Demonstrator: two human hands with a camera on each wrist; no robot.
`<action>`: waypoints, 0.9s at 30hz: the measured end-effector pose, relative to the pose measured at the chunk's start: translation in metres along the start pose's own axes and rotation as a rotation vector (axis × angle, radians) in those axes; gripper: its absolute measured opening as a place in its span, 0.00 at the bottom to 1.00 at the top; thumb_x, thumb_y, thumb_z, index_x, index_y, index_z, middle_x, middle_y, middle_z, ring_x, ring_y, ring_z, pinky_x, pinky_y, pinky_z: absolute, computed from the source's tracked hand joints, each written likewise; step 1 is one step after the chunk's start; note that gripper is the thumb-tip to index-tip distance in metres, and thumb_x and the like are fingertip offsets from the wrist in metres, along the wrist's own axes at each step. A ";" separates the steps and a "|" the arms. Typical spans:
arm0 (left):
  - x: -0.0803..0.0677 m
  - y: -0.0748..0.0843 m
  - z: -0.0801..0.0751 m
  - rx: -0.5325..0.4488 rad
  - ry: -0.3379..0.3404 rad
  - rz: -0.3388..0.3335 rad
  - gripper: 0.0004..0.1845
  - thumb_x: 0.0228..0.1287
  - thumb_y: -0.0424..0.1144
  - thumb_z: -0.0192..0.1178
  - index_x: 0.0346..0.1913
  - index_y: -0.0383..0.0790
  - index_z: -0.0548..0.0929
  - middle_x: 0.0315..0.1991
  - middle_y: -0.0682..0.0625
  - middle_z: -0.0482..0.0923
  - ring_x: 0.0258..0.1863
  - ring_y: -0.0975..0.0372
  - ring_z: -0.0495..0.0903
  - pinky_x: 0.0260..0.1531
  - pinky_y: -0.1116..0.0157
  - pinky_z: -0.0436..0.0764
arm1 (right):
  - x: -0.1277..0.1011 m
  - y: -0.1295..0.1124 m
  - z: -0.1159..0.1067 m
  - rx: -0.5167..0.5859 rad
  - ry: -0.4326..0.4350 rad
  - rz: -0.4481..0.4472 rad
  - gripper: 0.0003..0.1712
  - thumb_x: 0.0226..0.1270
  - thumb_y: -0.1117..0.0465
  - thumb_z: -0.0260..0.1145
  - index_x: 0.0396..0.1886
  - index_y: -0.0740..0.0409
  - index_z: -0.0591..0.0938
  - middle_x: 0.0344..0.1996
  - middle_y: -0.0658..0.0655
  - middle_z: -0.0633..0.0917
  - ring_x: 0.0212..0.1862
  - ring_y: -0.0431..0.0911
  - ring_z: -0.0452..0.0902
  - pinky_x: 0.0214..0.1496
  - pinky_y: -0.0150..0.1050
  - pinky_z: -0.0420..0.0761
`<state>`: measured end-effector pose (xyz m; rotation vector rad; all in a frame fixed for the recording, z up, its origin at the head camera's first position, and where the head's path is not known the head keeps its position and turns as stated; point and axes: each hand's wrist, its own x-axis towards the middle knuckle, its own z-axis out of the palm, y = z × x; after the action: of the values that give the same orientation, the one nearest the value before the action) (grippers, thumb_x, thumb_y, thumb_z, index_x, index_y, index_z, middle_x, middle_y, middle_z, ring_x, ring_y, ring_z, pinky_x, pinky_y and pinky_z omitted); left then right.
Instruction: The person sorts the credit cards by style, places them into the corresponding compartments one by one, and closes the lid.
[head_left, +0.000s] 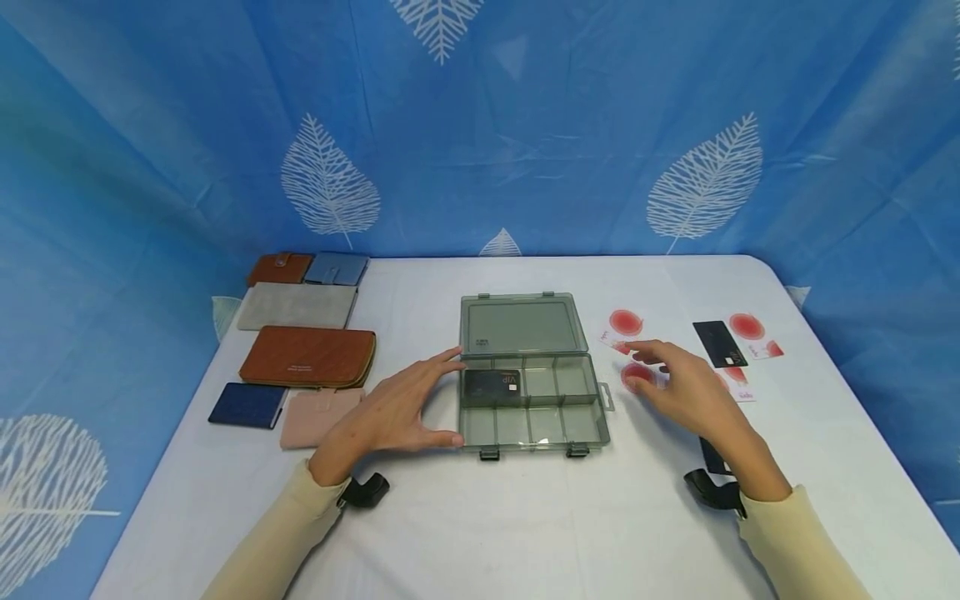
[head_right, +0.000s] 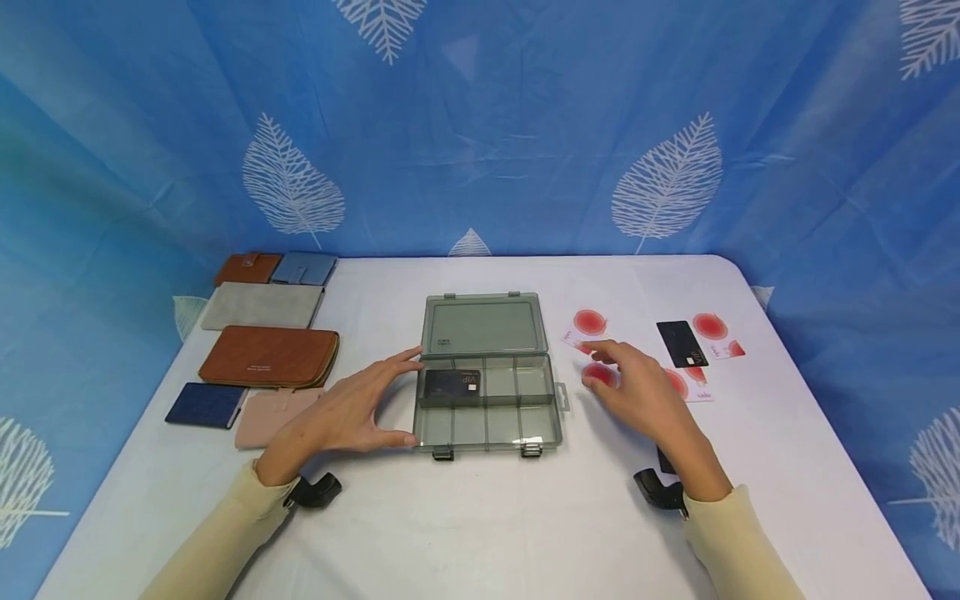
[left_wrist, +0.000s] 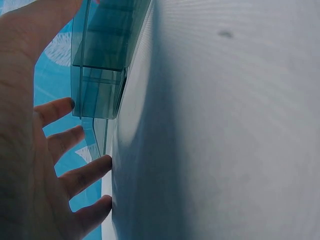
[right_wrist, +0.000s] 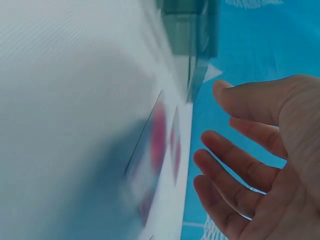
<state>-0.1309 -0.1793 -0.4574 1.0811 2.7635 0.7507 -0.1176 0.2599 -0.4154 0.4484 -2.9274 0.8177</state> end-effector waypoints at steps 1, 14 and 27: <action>0.000 0.000 0.000 0.000 0.001 0.002 0.58 0.57 0.71 0.74 0.84 0.47 0.64 0.87 0.49 0.53 0.83 0.51 0.62 0.76 0.42 0.69 | -0.002 0.003 -0.001 -0.002 -0.012 0.013 0.31 0.66 0.67 0.78 0.69 0.64 0.81 0.56 0.69 0.88 0.55 0.65 0.84 0.57 0.65 0.84; 0.001 -0.001 -0.001 0.006 0.015 0.010 0.58 0.57 0.71 0.74 0.84 0.46 0.64 0.87 0.49 0.54 0.82 0.50 0.63 0.76 0.42 0.69 | -0.020 0.024 -0.006 -0.138 -0.094 0.130 0.40 0.61 0.57 0.83 0.70 0.64 0.80 0.56 0.73 0.85 0.58 0.70 0.79 0.55 0.72 0.83; 0.000 0.001 0.001 0.002 0.016 0.000 0.58 0.56 0.70 0.75 0.83 0.46 0.65 0.87 0.48 0.55 0.82 0.49 0.64 0.75 0.41 0.71 | -0.026 0.037 -0.009 -0.148 -0.129 0.139 0.39 0.57 0.58 0.86 0.65 0.67 0.82 0.42 0.66 0.85 0.46 0.62 0.76 0.44 0.62 0.87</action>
<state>-0.1303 -0.1779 -0.4574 1.0796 2.7783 0.7593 -0.1038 0.3011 -0.4297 0.2991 -3.1400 0.6000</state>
